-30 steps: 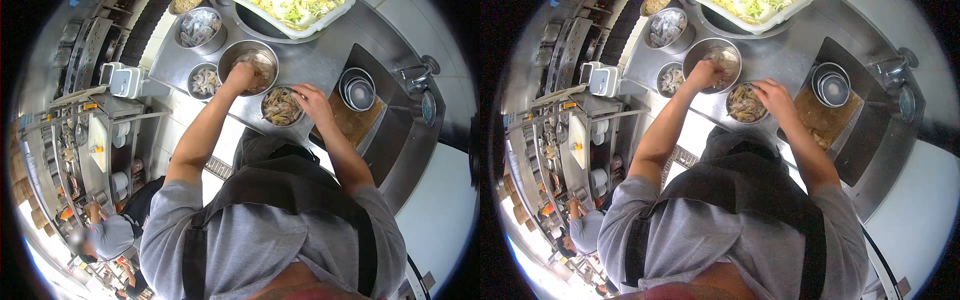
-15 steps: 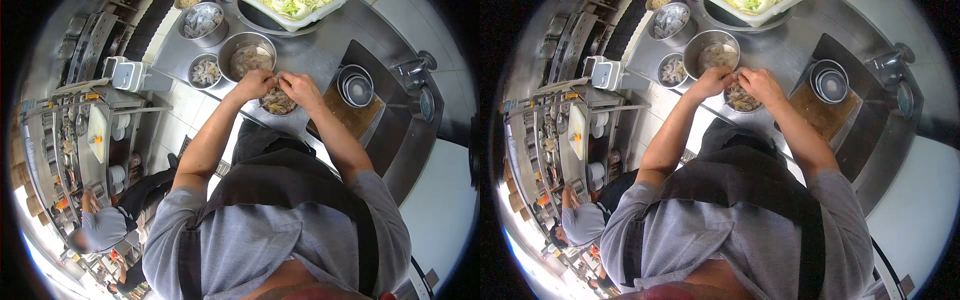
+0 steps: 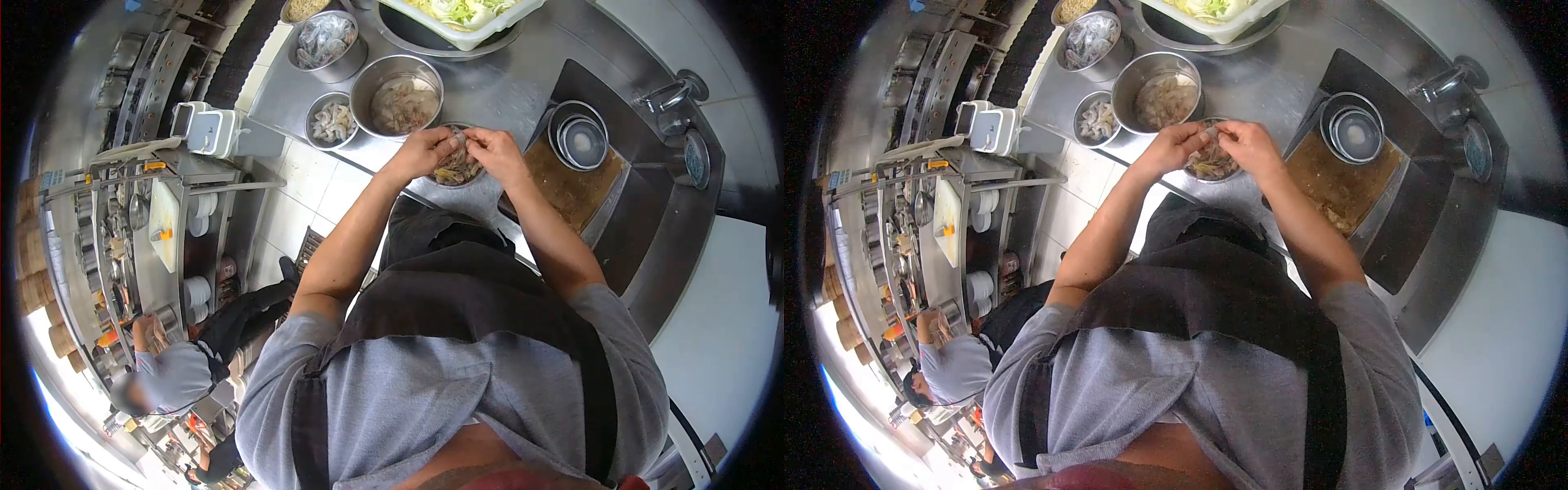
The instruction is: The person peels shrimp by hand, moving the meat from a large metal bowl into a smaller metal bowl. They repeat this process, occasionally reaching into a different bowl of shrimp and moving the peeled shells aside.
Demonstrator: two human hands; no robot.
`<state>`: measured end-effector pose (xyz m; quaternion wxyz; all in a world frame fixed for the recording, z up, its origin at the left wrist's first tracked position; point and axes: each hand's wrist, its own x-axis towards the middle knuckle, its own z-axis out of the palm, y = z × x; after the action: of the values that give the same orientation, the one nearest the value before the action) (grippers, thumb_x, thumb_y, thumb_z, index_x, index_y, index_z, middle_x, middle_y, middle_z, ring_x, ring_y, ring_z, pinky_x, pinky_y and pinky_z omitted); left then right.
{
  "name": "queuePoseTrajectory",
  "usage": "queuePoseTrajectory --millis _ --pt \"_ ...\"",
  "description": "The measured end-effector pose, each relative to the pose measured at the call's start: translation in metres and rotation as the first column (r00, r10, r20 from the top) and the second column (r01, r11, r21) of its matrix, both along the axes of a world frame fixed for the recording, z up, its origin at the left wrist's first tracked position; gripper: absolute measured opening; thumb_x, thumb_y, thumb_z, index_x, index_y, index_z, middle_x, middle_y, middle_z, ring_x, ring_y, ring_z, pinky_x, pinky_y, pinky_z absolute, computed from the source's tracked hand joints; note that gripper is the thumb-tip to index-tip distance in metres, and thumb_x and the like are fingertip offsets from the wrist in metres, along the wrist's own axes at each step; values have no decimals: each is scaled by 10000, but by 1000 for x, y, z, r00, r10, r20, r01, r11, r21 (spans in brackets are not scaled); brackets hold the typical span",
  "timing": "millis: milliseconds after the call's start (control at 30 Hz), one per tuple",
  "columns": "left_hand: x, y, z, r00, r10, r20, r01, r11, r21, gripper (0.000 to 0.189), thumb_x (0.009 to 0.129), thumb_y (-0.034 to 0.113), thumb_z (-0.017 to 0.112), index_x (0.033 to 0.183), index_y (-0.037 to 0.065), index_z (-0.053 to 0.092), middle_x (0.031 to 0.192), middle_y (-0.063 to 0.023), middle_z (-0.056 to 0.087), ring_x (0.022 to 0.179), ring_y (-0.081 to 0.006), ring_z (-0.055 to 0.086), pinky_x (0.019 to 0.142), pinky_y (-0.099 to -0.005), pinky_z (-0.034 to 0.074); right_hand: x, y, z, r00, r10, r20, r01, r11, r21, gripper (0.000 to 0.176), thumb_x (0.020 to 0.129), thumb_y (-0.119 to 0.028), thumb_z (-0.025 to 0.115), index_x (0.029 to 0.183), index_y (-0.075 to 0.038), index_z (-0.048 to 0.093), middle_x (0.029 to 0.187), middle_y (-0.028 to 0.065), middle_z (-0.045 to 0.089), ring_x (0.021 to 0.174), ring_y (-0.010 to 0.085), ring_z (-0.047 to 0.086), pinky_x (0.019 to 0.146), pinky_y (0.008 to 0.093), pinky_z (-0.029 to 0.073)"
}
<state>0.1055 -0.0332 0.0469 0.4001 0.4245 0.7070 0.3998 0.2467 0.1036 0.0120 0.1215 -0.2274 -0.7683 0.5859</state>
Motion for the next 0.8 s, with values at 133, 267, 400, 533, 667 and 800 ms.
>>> queuePoseTrajectory --millis 133,267,400,533,667,800 --pt "-1 -3 4 985 18 171 -6 997 -71 218 975 247 542 923 55 630 758 6 596 674 -98 533 619 -264 443 -2 3 0 1000 28 2 -27 981 -192 297 841 -159 596 1052 41 659 787 130 696 663 154 666 634 290 515" --pt "-8 -5 9 997 -44 56 47 998 -42 236 968 260 554 935 41 634 772 -6 615 684 -105 553 601 -266 457 -7 9 8 983 82 162 -66 993 -102 259 835 -166 594 1020 -7 679 751 132 685 638 150 662 609 293 513" --pt "-12 -4 9 987 -34 -155 29 999 -34 244 962 253 562 925 25 642 768 -28 631 682 -110 572 604 -271 464 -8 18 -13 979 44 198 -39 999 -28 244 821 -177 604 1008 -45 689 729 124 682 657 207 674 631 341 522" --pt "-15 -6 11 986 -68 -151 55 995 -87 222 955 225 566 953 23 659 749 -45 635 659 -115 579 604 -277 472 -1 12 -8 977 43 209 -90 970 225 262 807 -185 621 1030 -70 694 879 111 688 827 306 662 749 384 518" --pt "-18 -4 3 995 -90 -33 86 991 -98 221 954 211 559 970 18 667 750 -59 635 657 -123 583 614 -287 483 1 -2 13 991 68 -112 -30 949 313 284 796 -183 655 1053 -68 693 1082 119 652 967 302 627 842 364 492" --pt "-17 -1 3 999 -35 5 35 998 -57 225 950 212 564 953 9 662 751 -66 648 649 -127 583 613 -297 487 -1 3 -8 996 84 -9 -80 975 208 323 803 -162 672 1094 -23 661 1156 102 622 996 215 619 862 312 482"
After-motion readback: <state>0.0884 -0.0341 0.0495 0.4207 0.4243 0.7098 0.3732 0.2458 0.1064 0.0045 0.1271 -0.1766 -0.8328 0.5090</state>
